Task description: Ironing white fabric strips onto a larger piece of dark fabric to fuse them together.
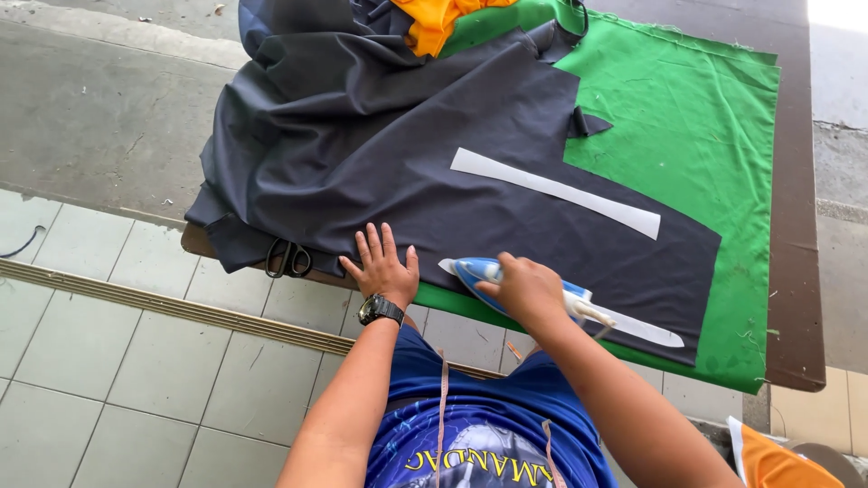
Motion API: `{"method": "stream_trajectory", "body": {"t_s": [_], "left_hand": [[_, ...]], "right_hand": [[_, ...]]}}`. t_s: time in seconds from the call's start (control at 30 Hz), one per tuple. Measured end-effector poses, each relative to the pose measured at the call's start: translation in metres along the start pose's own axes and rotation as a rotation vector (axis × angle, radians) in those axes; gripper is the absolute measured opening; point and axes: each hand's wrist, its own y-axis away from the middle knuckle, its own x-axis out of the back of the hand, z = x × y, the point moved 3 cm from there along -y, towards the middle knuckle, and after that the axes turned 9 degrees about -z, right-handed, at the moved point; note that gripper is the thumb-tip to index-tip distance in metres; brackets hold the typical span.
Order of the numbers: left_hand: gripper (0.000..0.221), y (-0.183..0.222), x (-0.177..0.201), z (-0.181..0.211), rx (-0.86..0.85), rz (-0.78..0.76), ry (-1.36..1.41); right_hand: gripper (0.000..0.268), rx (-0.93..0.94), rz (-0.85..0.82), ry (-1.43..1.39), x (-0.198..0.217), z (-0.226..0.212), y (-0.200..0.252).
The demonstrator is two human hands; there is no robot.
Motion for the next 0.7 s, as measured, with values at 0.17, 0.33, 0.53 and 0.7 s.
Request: {"method": "stream_trajectory", "body": {"t_s": [0.17,0.33,0.53,0.7], "left_hand": [[0.069,-0.002,0.006,0.002,-0.045,0.138,-0.006],[0.066,0.006,0.004,0.002,-0.068,0.148,-0.001],[0.069,0.002,-0.003,-0.001,-0.053,0.097,-0.008],[0.069,0.001,-0.005,-0.002,-0.050,0.058,-0.010]], "right_hand": [[0.053,-0.112,-0.051,0.088,0.006,0.057,0.028],[0.061,-0.162,-0.014,0.240,-0.010,0.104,0.048],[0.058,-0.159,-0.002,0.171,-0.008,0.083,0.042],[0.057,-0.048,0.047,0.139,-0.021,0.053,0.019]]}}
